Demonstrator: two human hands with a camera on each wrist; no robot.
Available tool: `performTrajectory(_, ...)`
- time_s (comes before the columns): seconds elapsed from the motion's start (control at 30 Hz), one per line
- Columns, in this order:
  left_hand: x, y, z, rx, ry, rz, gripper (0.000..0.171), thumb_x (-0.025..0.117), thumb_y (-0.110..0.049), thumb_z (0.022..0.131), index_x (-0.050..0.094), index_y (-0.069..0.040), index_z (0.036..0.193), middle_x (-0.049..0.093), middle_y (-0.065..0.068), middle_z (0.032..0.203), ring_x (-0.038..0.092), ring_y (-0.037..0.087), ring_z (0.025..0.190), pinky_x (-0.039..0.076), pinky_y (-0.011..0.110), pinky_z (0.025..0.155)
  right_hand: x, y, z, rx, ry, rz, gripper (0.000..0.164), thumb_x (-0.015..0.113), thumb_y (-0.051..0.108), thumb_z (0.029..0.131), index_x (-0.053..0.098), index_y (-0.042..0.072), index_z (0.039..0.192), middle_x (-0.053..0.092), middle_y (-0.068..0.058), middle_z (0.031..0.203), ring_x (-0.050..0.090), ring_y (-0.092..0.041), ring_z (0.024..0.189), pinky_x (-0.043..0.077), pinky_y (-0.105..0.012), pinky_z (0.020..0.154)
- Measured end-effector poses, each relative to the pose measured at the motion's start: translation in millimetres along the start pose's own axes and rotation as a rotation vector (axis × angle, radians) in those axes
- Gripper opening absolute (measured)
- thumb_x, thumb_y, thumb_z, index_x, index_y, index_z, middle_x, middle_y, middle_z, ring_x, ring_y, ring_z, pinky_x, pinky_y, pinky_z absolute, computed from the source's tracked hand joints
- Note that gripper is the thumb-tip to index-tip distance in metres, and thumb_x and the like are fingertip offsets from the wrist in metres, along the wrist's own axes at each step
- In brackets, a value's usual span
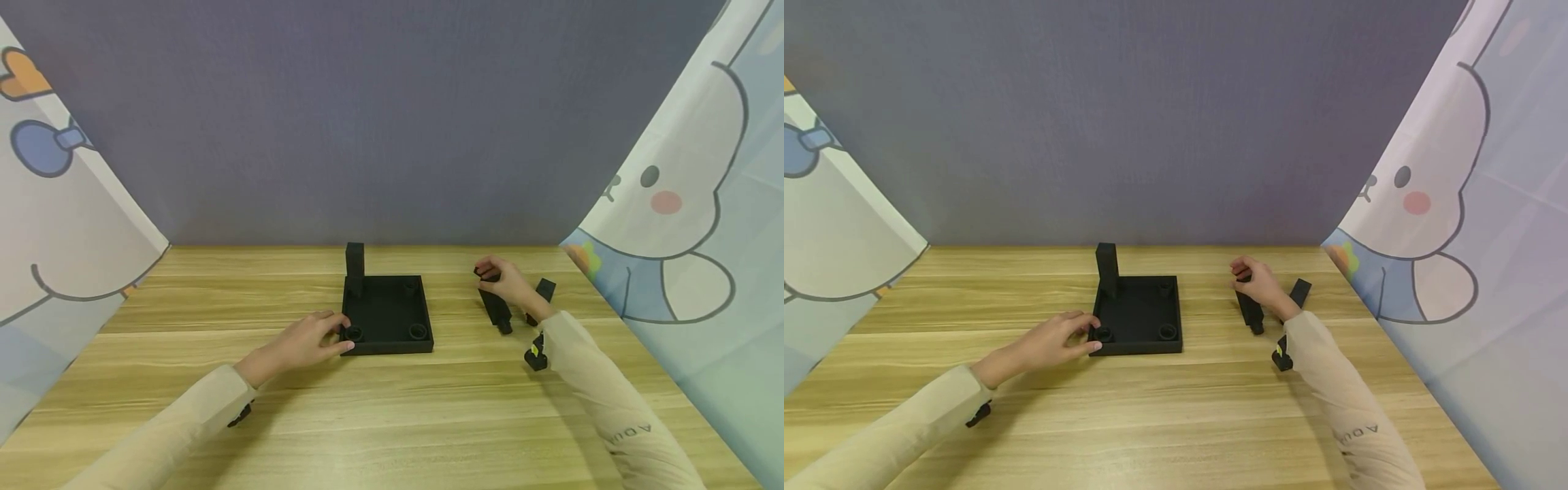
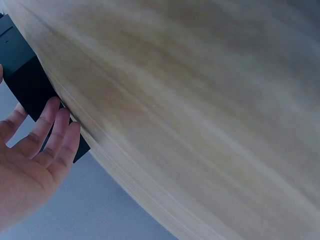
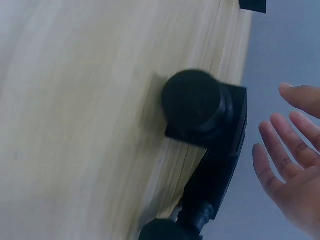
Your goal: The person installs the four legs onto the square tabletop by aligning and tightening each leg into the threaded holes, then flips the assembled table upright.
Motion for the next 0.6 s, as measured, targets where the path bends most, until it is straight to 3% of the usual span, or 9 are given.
performTrajectory(0.6,-0.9,-2.7,0.3,0.015,-0.020,0.010,0.039,0.057,-0.043,0.088,0.059,-0.012,0.111,0.062,0.003,0.097,0.059,0.013,0.082,0.049,0.026,0.065,-10.2,-18.4,-14.8,0.103,-0.029,-0.152,0.041,0.064,0.010,0.085,0.049,-0.005,0.120,0.053,-0.025,0.116,0.053,-0.040,0.102,0.046,-0.049,0.085)
Point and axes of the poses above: each hand's wrist, its own z-axis towards the middle knuckle, its own x-axis out of the palm, y = z × x, the point moved 5 cm from there along z, towards the middle knuckle
